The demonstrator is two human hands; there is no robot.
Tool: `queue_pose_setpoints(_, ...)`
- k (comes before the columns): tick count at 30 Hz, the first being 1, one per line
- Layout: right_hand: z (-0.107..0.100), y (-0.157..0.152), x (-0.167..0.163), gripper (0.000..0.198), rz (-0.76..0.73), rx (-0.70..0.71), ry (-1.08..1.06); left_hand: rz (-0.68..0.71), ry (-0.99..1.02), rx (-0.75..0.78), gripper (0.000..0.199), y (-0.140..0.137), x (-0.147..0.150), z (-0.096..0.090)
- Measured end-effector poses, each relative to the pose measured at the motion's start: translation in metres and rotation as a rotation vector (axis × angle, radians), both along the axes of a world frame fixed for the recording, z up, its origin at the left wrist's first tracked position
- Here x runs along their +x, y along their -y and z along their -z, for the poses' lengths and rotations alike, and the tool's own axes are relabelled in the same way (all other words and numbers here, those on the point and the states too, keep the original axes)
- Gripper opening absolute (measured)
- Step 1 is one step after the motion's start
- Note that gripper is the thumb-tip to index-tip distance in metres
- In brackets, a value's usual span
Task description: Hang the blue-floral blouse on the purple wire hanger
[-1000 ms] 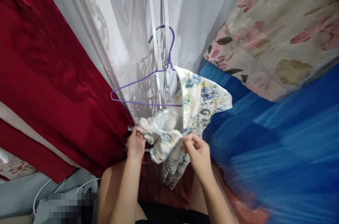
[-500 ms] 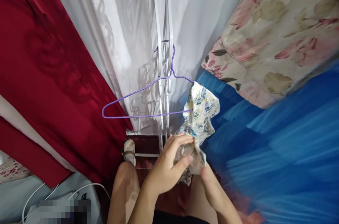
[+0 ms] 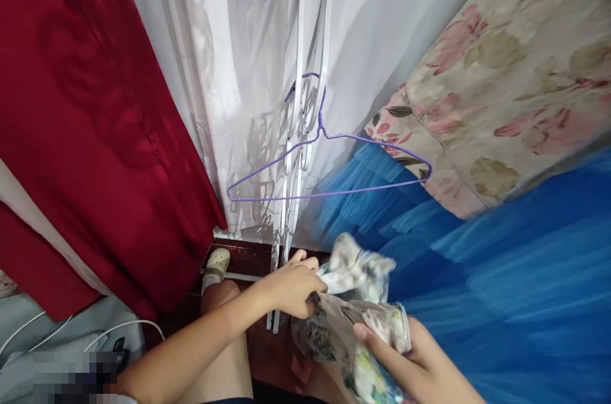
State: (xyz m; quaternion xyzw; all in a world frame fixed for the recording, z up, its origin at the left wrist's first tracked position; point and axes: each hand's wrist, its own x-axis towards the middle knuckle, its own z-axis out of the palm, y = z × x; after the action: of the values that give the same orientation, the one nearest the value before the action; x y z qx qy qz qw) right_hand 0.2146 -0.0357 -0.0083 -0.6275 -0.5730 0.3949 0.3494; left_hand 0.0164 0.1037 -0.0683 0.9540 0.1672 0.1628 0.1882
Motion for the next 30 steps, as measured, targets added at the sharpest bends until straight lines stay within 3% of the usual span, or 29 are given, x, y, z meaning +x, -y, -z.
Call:
queue_pose_setpoints(3, -0.020, -0.007, 0.025, 0.033, -0.114, -0.003, 0.182, -0.070, -0.121, -0.035, 0.030, -0.012, -0.037, 0.010)
queue_pose_setpoints(6, -0.032, -0.022, 0.048, 0.028, -0.141, 0.091, 0.287, -0.263, -0.142, -0.108, 0.042, -0.018, -0.095, 0.006)
queue_pose_setpoints(9, -0.038, -0.050, 0.057, 0.026, -0.076, 0.254, 0.335, -0.484, -0.032, -0.116, 0.029, -0.019, -0.155, -0.023)
queue_pose_setpoints(13, -0.049, -0.114, 0.041, 0.029, -0.032, 0.547, 0.320, -0.650, 0.063, 0.090, 0.029, -0.017, -0.202, -0.084)
queue_pose_setpoints(16, -0.056, -0.165, 0.021, 0.046, -0.064, 0.612, 0.345, -0.719, 0.022, 0.273, 0.028, -0.017, -0.212, -0.120)
queue_pose_setpoints(20, -0.053, -0.200, 0.003, 0.032, -0.128, 0.623, 0.466, -0.729, -0.051, 0.425, 0.026, -0.015, -0.215, -0.141)
queue_pose_setpoints(25, -0.046, -0.188, -0.008, 0.032, -0.101, 0.613, 0.446, -0.771, -0.082, 0.551, 0.022, -0.010, -0.224, -0.149)
queue_pose_setpoints(30, -0.048, -0.168, -0.021, 0.034, -0.151, 0.535, 0.372, -0.753, 0.055, 0.472, 0.020, -0.013, -0.203, -0.175)
